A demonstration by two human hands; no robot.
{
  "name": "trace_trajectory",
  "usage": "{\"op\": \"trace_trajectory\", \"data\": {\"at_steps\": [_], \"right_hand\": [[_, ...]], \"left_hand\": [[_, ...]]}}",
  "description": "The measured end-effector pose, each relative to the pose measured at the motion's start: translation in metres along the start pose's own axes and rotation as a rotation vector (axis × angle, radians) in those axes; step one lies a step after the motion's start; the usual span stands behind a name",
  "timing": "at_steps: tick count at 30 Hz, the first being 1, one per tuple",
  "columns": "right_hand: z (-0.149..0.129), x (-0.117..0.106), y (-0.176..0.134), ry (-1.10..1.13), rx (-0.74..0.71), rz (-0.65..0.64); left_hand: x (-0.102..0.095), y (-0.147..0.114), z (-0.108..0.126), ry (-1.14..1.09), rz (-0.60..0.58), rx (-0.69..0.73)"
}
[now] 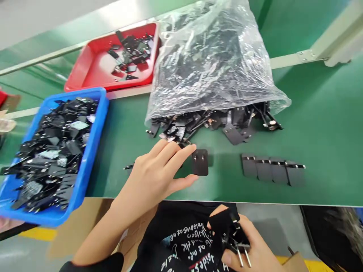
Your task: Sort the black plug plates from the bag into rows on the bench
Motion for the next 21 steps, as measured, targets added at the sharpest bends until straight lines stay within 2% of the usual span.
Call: {"op": "trace_trajectory", "data": {"at_steps": [4,9,14,17,21], "right_hand": [[0.026,0.005,-0.011,-0.072,0.007,0.037],[0.042,0.016,-0.019,-0.121,-0.054,0.089],[0.042,0.031,-0.021,-0.137,-0.137,0.121],[0.039,0.036,-0.022,-0.091,-0.068,0.103],[0.025,0.038,-0.018,-0.174,0.023,0.237]], "left_hand": [[-0.019,-0.030,-0.004,-0.035,0.027,-0.076],[-0.025,-0.053,0.004,-0.180,0.027,-0.077],[-0.023,-0.058,0.001,-0.248,0.050,-0.080],[-0.021,-0.061,-0.002,-0.290,0.076,-0.080],[-0.017,-0.070,0.002,-0.412,0.066,-0.051]]}}
Point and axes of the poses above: each hand's wrist, its own y-axis towards the middle knuckle, its own x-axis out of the palm, z = x × y, the point moved 3 cm from there along y, towards the middle knuckle, and after that the axes turned 5 degrees about -x, right-handed, at the moved point
